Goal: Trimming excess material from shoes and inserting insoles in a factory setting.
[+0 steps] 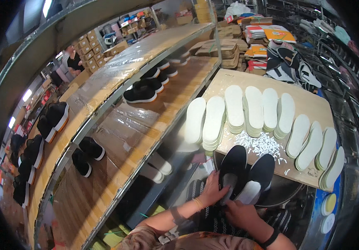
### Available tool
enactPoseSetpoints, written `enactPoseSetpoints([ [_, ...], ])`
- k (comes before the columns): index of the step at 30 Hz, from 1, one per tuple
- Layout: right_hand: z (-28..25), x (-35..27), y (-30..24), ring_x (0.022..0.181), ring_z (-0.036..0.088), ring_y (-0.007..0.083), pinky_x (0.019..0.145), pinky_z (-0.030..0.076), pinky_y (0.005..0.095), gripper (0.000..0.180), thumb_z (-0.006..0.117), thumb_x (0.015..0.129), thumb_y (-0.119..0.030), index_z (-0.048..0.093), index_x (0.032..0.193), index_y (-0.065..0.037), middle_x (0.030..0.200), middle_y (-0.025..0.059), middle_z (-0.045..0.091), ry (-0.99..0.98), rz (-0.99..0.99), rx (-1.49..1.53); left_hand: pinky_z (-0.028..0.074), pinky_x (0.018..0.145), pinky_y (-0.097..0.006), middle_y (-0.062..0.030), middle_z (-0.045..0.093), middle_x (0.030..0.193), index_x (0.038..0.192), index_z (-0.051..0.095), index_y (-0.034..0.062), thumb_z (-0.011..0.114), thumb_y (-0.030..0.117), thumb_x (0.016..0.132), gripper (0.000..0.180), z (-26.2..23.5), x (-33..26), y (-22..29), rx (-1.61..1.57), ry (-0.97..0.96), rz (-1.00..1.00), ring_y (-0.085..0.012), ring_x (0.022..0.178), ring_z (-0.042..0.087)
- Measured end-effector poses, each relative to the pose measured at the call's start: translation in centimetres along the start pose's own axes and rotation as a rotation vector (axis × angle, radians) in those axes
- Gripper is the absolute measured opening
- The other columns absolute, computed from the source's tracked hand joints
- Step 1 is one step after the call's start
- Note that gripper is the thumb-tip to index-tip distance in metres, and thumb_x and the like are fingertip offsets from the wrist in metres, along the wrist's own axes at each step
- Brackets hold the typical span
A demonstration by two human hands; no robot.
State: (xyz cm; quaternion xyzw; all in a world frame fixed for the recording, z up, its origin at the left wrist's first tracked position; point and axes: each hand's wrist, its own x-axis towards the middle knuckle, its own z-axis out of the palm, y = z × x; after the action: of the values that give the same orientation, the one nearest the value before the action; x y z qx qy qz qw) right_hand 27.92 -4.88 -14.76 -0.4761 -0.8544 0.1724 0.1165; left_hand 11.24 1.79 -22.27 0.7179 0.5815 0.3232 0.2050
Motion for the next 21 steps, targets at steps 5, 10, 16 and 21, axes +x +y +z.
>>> enactPoseSetpoints([
  [5, -5.5, -3.2, 3.5, 0.092, 0.06, 0.0307, 0.078, 0.048, 0.0361, 0.047, 0.065, 0.066, -0.002, 0.053, 0.111, -0.003, 0.101, 0.0165, 0.06, 0.261, 0.489, 0.365, 0.046, 0.074, -0.041, -0.0188, 0.058, 0.091, 0.096, 0.054, -0.0026, 0.056, 0.031, 0.083, 0.036, -6.0, 4.2, 4.0, 0.008, -0.111, 0.119, -0.0363, 0.084, 0.056],
  [10, -5.9, -19.5, 15.9, 0.104, 0.054, 0.033, 0.089, 0.04, 0.0371, 0.049, 0.061, 0.074, -0.008, 0.046, 0.12, 0.001, 0.113, 0.0199, 0.055, 0.31, 1.14, 0.044, 0.049, 0.061, -0.042, -0.0193, 0.061, 0.07, 0.079, 0.057, -0.0025, 0.053, 0.044, 0.081, 0.047, -5.5, 4.9, 6.7, 0.081, -0.464, 0.104, -0.0364, 0.067, 0.06],
  [16, -1.9, -37.2, 13.7, 0.086, 0.061, 0.0296, 0.072, 0.049, 0.0382, 0.037, 0.058, 0.074, -0.023, 0.058, 0.107, -0.006, 0.094, 0.0229, 0.061, -0.572, 1.357, -0.493, 0.051, 0.065, -0.04, -0.0232, 0.061, 0.077, 0.085, 0.055, -0.0068, 0.061, 0.044, 0.074, 0.052, -2.8, 3.5, 8.7, 0.023, -0.542, -0.007, -0.0344, 0.073, 0.063],
  [21, -3.1, -37.5, 14.7, 0.086, 0.061, 0.0286, 0.072, 0.048, 0.0374, 0.038, 0.057, 0.075, -0.022, 0.057, 0.109, -0.006, 0.095, 0.0218, 0.06, -0.417, 1.268, -0.444, 0.051, 0.067, -0.036, -0.0137, 0.065, 0.08, 0.076, 0.066, 0.0047, 0.064, 0.034, 0.073, 0.029, 3.9, 4.1, 5.5, 0.127, -0.439, 0.102, -0.0301, 0.076, 0.064],
])
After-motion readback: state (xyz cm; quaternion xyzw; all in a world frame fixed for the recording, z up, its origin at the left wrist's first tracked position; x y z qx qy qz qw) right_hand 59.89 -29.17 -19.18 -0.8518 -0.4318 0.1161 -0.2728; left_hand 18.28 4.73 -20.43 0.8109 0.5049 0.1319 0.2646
